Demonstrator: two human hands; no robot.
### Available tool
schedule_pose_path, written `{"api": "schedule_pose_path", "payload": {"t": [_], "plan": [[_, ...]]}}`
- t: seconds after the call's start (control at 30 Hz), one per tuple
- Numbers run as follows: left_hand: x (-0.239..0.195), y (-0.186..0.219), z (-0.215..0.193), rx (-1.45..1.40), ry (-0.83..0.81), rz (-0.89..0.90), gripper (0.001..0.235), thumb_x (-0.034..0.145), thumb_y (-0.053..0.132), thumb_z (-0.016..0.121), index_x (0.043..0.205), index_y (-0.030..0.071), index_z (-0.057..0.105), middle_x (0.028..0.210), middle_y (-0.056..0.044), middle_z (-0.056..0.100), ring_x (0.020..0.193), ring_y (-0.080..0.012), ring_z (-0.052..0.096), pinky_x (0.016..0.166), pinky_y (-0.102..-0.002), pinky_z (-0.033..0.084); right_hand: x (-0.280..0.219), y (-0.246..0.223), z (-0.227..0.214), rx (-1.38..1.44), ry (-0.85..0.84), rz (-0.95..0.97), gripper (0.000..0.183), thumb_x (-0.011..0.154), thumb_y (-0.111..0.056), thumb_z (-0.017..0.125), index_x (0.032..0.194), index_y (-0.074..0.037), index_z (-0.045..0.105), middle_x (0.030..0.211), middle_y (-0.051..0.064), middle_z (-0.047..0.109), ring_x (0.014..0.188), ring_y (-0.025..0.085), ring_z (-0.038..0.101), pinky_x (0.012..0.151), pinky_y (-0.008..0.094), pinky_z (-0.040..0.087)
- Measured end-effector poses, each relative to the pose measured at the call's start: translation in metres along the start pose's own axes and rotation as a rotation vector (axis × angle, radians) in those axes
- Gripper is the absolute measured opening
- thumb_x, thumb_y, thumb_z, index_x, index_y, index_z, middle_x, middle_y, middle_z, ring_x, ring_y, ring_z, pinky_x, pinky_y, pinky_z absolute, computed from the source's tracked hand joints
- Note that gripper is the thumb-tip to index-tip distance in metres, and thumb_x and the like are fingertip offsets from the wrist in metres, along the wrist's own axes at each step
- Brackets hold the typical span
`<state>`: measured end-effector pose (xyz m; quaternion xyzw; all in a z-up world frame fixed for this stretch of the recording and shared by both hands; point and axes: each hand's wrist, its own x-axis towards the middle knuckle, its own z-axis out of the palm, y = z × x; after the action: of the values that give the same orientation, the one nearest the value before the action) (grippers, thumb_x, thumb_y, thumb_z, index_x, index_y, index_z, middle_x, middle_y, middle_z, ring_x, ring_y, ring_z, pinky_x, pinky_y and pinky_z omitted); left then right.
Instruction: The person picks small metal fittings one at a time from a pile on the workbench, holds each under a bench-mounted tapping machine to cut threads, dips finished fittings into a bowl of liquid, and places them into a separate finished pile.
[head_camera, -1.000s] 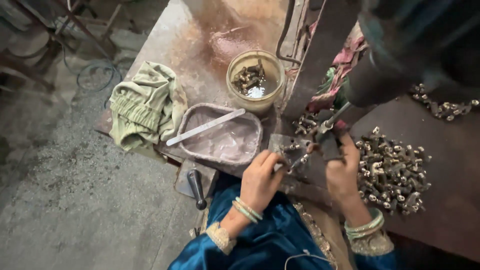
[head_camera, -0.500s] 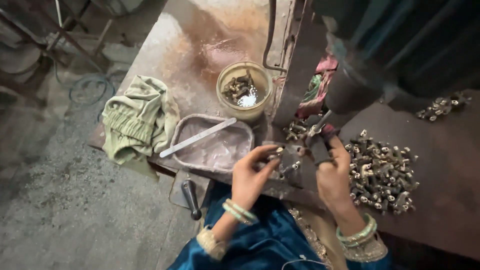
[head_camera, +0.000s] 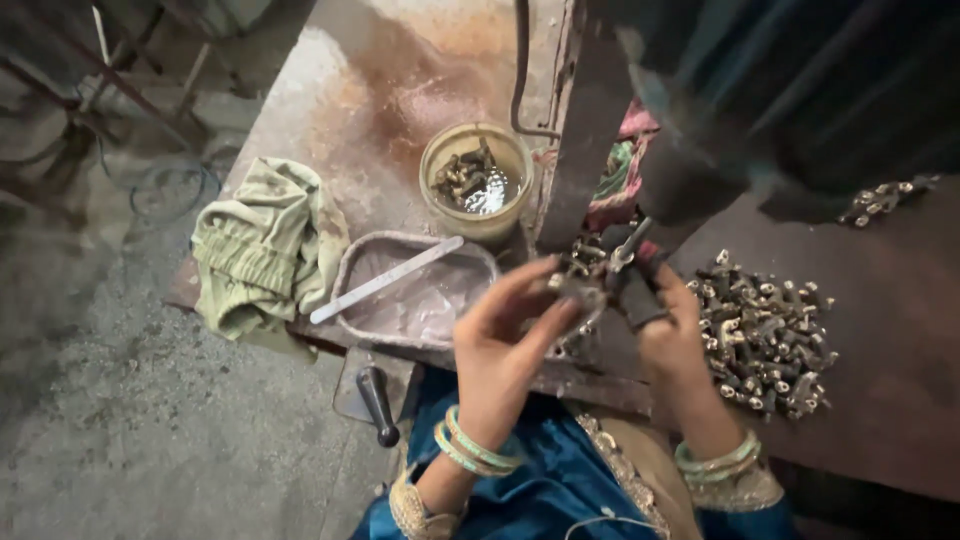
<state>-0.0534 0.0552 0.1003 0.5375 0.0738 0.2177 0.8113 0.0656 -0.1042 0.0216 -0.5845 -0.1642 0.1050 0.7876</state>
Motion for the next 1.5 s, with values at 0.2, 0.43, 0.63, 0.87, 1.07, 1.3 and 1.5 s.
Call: {"api": "schedule_pose_path", "payload": {"t": [0.2, 0.43, 0.63, 0.87, 1.07, 1.3, 1.5], "plan": [[0.028, -0.001, -0.004, 0.729, -0.221, 0.779, 0.044, 0.094, -0.003, 0.071, 0.136, 0.010, 0.063, 0.119, -0.013, 0.071, 0.108, -0.0277, 0.072, 0.091, -0.030, 0.060, 0.006, 0.053, -0.049, -0.239, -0.076, 0.054, 0.061, 0.081, 0.015, 0.040, 0.138, 0.001, 0.057, 0.126, 0.008, 0.066, 0.114, 0.018, 0.063, 0.100, 0.029, 0.051], [0.029, -0.051, -0.038, 1.195, -0.248, 0.425, 0.039, 0.087, 0.004, 0.069, 0.124, 0.015, 0.072, 0.112, -0.012, 0.072, 0.100, -0.0295, 0.071, 0.082, -0.040, 0.058, -0.035, 0.065, -0.068, -0.660, -0.071, 0.066, 0.059, 0.075, 0.006, 0.062, 0.133, 0.002, 0.060, 0.124, 0.015, 0.067, 0.112, 0.025, 0.062, 0.096, 0.035, 0.049], [0.039, -0.025, -0.042, 0.766, -0.396, 0.005, 0.027, 0.086, 0.013, 0.077, 0.112, 0.007, 0.076, 0.091, -0.017, 0.077, 0.073, -0.0257, 0.075, 0.068, -0.033, 0.057, -0.033, -0.013, -0.025, -0.988, -0.299, 0.348, 0.047, 0.079, -0.006, 0.072, 0.126, -0.009, 0.069, 0.103, 0.020, 0.074, 0.093, 0.029, 0.076, 0.084, 0.034, 0.058], [0.056, -0.014, -0.046, 0.677, 0.091, 0.261, 0.031, 0.092, 0.011, 0.073, 0.122, 0.005, 0.070, 0.102, -0.015, 0.077, 0.087, -0.0211, 0.077, 0.075, -0.030, 0.058, -0.043, 0.010, -0.020, -1.268, -0.377, -0.247, 0.065, 0.060, 0.010, 0.058, 0.124, -0.001, 0.059, 0.119, 0.028, 0.062, 0.106, 0.045, 0.062, 0.089, 0.046, 0.053], [0.016, -0.032, -0.010, 0.777, -0.177, 0.281, 0.028, 0.086, 0.007, 0.077, 0.114, 0.008, 0.074, 0.103, -0.013, 0.072, 0.088, -0.0296, 0.070, 0.076, -0.035, 0.055, -0.026, 0.021, -0.022, -0.892, -0.170, 0.191, 0.073, 0.076, 0.010, 0.058, 0.147, -0.003, 0.046, 0.106, 0.020, 0.067, 0.098, 0.032, 0.068, 0.088, 0.038, 0.054], [0.030, -0.034, 0.028, 0.312, -0.001, 0.109, 0.029, 0.091, 0.003, 0.074, 0.119, 0.003, 0.066, 0.107, -0.008, 0.077, 0.100, -0.0144, 0.076, 0.086, -0.028, 0.062, -0.014, 0.029, -0.010, -0.250, 0.110, -0.016, 0.040, 0.096, 0.004, 0.054, 0.135, 0.004, 0.062, 0.118, 0.005, 0.069, 0.105, 0.012, 0.064, 0.093, 0.027, 0.051], [0.028, -0.022, 0.017, 0.324, 0.125, 0.153, 0.028, 0.094, 0.008, 0.070, 0.120, 0.004, 0.065, 0.109, -0.007, 0.077, 0.096, -0.0097, 0.073, 0.076, -0.026, 0.060, -0.012, 0.081, -0.047, -0.334, 0.124, -0.257, 0.055, 0.082, 0.007, 0.044, 0.135, 0.005, 0.059, 0.123, 0.008, 0.067, 0.113, 0.014, 0.062, 0.100, 0.028, 0.048]]}}
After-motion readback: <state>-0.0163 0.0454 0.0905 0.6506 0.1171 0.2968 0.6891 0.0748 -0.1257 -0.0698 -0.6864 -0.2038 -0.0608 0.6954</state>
